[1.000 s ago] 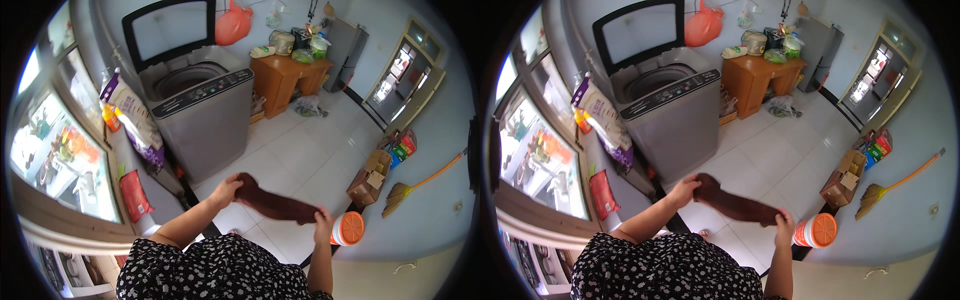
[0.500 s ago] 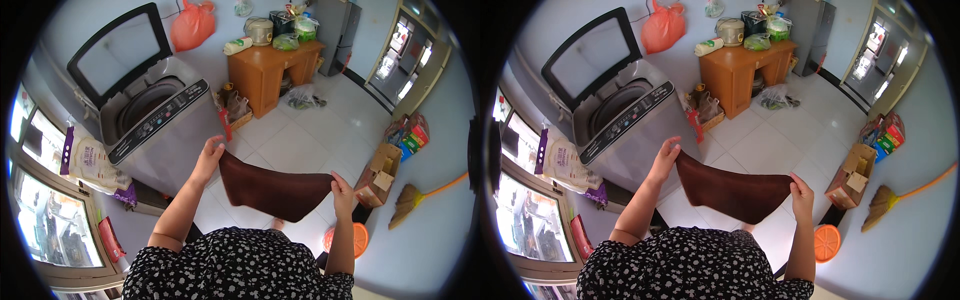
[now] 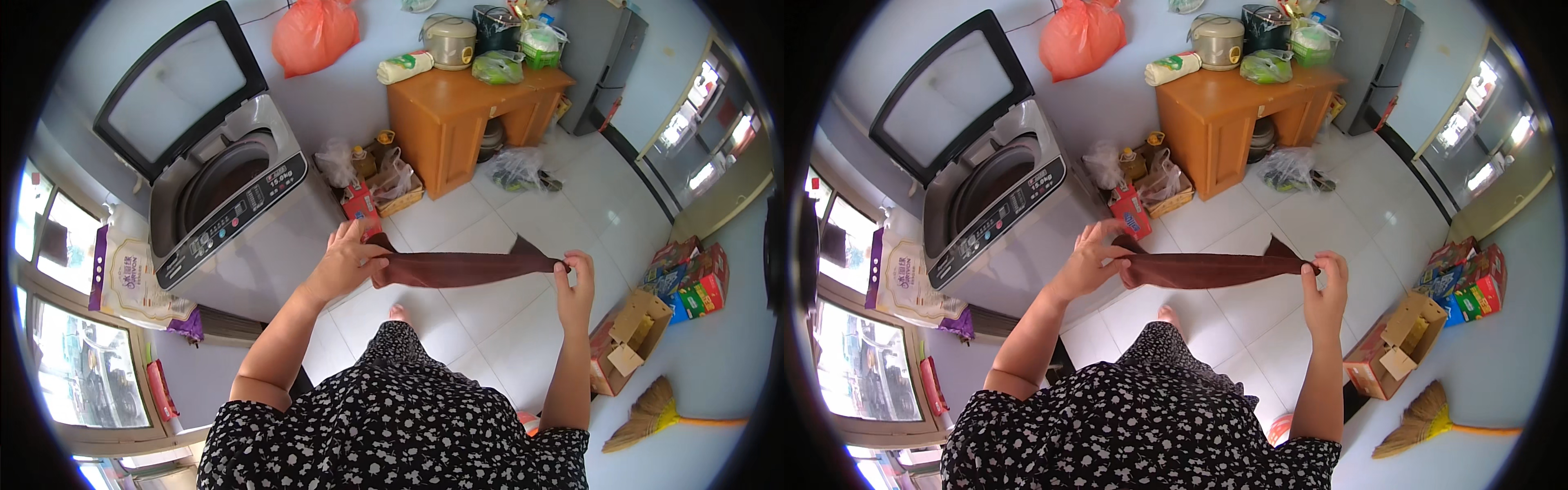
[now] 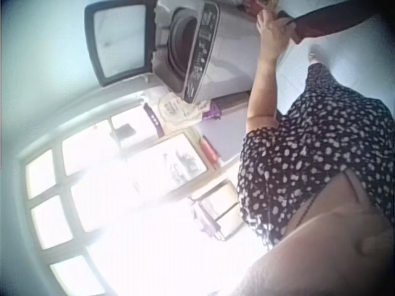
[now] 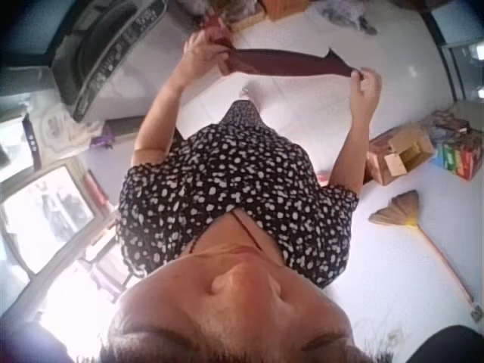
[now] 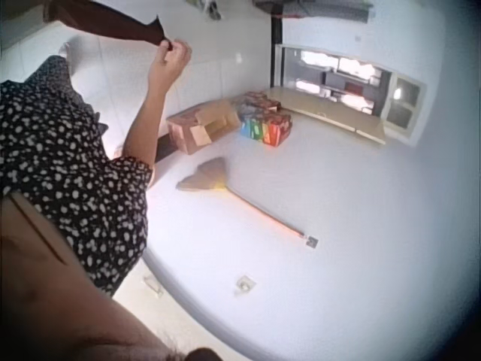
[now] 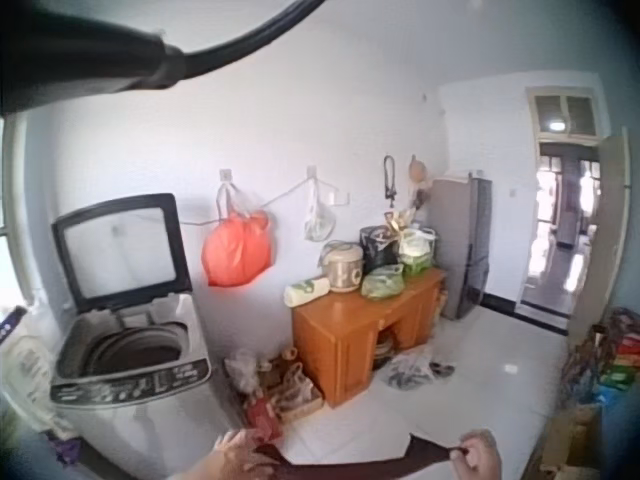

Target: The person walks through a bedroom and living area carrying a cloth and a cup, then enters the kitchen to wash hands. After drying hands, the person retrieves a striped cloth from a top-loading washing machine, shakes it out, and folds it by hand.

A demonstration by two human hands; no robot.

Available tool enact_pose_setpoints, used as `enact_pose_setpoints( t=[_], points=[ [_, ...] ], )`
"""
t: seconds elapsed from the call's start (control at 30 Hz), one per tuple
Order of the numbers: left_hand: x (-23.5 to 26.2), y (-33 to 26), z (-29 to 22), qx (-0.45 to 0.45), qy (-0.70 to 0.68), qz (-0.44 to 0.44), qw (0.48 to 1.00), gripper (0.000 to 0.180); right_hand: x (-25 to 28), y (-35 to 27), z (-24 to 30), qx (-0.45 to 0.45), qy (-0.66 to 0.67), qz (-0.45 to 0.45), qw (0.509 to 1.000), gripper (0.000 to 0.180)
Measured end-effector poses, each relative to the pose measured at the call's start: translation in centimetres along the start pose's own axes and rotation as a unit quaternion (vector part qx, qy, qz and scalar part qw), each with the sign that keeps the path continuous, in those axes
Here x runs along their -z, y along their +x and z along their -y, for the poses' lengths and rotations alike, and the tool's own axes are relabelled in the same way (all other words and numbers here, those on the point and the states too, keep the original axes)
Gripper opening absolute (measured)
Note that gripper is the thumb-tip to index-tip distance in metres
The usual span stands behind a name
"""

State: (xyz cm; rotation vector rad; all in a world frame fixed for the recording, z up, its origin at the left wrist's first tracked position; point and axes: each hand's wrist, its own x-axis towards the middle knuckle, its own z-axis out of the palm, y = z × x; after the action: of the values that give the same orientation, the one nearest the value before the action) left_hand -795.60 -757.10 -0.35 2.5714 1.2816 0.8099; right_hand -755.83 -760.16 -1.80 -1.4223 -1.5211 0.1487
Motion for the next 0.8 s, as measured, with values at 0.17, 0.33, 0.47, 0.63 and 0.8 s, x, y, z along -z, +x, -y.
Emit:
enact_pose_setpoints(
  t=[0.17, 0.33, 0.47, 0.63, 0.8],
  points=[
    [-3.3, 7.3, 7.3, 0.261, -0.26, 0.046, 0.928, 0.024, -7.0, 7.9, -1.4, -0.141, -0.039, 0.104, 0.984, 0.024],
    [-7.5, 15.3, 13.2, 0.333, -0.483, 0.029, 0.809, 0.029, -16.3, 13.7, -1.5, -0.33, 0.269, 0.113, 0.898, 0.023],
    [-6.8, 22.1, 12.4, 0.308, -0.629, 0.075, 0.71, 0.019, -24.1, 17.0, 0.9, -0.229, 0.321, 0.217, 0.893, 0.022],
    [-6.3, 27.5, 16.1, 0.187, -0.586, 0.054, 0.786, 0.023, -29.2, 22.7, 2.5, -0.059, 0.247, 0.156, 0.955, 0.031],
    [-3.6, 32.5, 21.0, 0.045, -0.223, 0.011, 0.974, 0.042, -30.7, 30.7, -1.9, -0.117, 0.292, 0.355, 0.88, 0.029]
  ],
)
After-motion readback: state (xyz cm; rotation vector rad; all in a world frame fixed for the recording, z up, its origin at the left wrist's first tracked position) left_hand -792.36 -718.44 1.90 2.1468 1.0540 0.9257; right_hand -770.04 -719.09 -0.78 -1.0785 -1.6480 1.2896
